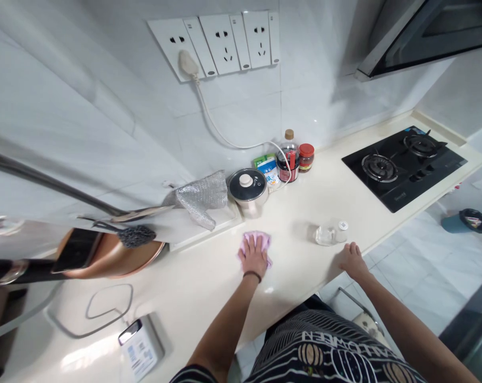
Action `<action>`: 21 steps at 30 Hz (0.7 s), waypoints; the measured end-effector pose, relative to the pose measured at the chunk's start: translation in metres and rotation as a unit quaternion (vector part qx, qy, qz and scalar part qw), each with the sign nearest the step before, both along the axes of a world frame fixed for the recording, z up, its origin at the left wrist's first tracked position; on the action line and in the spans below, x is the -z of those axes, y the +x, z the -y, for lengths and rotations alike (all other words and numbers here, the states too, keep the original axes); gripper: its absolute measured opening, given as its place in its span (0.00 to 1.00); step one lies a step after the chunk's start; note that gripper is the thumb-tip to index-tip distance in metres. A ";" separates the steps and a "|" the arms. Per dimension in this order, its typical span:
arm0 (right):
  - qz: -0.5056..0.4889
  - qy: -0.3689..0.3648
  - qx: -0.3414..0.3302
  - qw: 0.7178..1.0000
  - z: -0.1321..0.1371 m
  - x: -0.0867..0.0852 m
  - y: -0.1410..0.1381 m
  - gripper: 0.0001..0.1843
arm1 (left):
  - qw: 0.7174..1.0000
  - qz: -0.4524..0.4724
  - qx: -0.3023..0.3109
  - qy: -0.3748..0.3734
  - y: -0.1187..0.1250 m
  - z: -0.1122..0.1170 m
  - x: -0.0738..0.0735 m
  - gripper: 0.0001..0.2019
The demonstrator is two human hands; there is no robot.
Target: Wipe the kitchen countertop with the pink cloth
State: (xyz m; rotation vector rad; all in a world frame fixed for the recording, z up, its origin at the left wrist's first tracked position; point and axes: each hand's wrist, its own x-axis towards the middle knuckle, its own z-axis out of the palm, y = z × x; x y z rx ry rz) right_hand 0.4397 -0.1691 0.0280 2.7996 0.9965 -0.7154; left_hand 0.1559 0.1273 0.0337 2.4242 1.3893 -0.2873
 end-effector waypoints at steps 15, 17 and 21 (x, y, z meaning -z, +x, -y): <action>0.058 0.024 -0.052 0.997 0.011 0.017 0.002 0.45 | 0.995 0.056 0.082 0.005 -0.059 0.051 0.009 0.24; 0.053 0.011 -0.050 0.997 0.010 0.016 0.003 0.45 | 0.998 0.049 0.045 0.020 -0.049 0.017 0.001 0.23; 0.044 -0.011 -0.039 0.998 0.006 0.010 0.003 0.44 | 0.998 0.046 0.023 0.030 -0.050 -0.015 -0.003 0.23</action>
